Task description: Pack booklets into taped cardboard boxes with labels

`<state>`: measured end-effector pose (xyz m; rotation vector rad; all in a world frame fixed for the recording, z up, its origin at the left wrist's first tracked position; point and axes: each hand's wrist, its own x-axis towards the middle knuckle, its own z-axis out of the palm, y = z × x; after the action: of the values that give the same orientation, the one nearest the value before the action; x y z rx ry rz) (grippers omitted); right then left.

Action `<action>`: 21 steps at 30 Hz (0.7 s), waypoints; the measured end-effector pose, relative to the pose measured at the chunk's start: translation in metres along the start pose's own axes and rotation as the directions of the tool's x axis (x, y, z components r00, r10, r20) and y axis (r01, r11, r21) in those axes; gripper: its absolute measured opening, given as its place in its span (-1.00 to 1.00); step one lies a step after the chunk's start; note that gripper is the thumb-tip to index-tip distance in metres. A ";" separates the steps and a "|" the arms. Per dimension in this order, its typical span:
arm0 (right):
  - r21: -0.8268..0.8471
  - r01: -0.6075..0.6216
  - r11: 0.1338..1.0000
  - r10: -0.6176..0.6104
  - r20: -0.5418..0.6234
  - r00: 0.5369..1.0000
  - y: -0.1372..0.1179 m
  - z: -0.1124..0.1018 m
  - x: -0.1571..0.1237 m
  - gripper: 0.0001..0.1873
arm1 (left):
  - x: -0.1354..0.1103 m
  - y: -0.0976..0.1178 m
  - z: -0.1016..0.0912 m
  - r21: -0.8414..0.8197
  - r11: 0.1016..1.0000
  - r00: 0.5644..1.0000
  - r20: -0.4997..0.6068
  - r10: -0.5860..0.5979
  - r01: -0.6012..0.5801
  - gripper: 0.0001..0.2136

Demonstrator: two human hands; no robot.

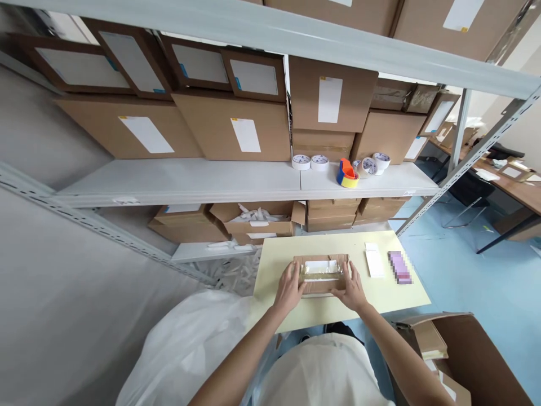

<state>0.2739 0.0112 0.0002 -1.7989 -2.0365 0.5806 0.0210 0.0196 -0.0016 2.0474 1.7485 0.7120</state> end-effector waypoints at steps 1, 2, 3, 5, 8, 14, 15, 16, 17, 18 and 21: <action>-0.069 0.035 0.997 -0.033 0.020 0.999 -0.004 -0.002 -0.003 -0.06 | 0.000 0.005 -0.003 0.038 0.995 0.995 0.042 0.092 -0.094 -0.40; -0.123 0.056 0.991 -0.050 0.054 0.997 -0.007 -0.003 -0.007 -0.11 | 0.001 0.011 -0.005 0.060 0.982 0.980 0.100 0.172 -0.179 -0.41; -0.165 0.067 0.984 -0.053 0.090 0.994 -0.010 -0.004 -0.009 -0.16 | 0.002 0.016 -0.006 0.069 0.967 0.959 0.162 0.231 -0.245 -0.40; -0.216 0.090 0.972 -0.058 0.150 0.987 -0.011 -0.006 -0.010 -0.19 | 0.004 0.023 -0.005 0.066 0.949 0.926 0.249 0.285 -0.310 -0.32; -0.252 0.139 0.958 -0.086 0.210 0.974 -0.010 -0.009 -0.004 -0.13 | 0.007 0.028 0.000 0.065 0.950 0.918 0.284 0.275 -0.305 -0.20; -0.335 0.158 0.929 -0.036 0.344 0.938 -0.017 -0.018 0.019 -0.01 | 0.011 0.028 0.006 0.108 0.973 0.946 0.277 0.169 -0.206 -0.11; -0.334 0.160 0.929 -0.031 0.360 0.932 -0.018 -0.020 0.022 0.02 | 0.011 0.029 0.006 0.109 0.976 0.951 0.268 0.156 -0.191 -0.11; -0.327 0.158 0.932 -0.026 0.374 0.927 -0.019 -0.021 0.025 0.04 | 0.012 0.029 0.005 0.110 0.978 0.955 0.261 0.144 -0.178 -0.10; -0.312 0.152 0.938 -0.021 0.385 0.923 -0.020 -0.021 0.027 0.06 | 0.012 0.030 0.004 0.110 0.980 0.956 0.259 0.134 -0.167 -0.10; -0.287 0.146 0.947 -0.022 0.393 0.919 -0.020 -0.022 0.029 0.07 | 0.012 0.030 0.003 0.110 0.981 0.957 0.263 0.124 -0.158 -0.09; -0.133 0.186 0.974 -0.120 0.394 0.911 -0.014 -0.024 0.033 0.03 | 0.013 0.032 0.001 0.105 0.988 0.957 0.277 0.083 -0.116 -0.12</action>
<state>0.2704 0.0439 0.0281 -1.6943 -2.5321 0.7868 0.0485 0.0272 0.0176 2.2066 1.5748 0.3373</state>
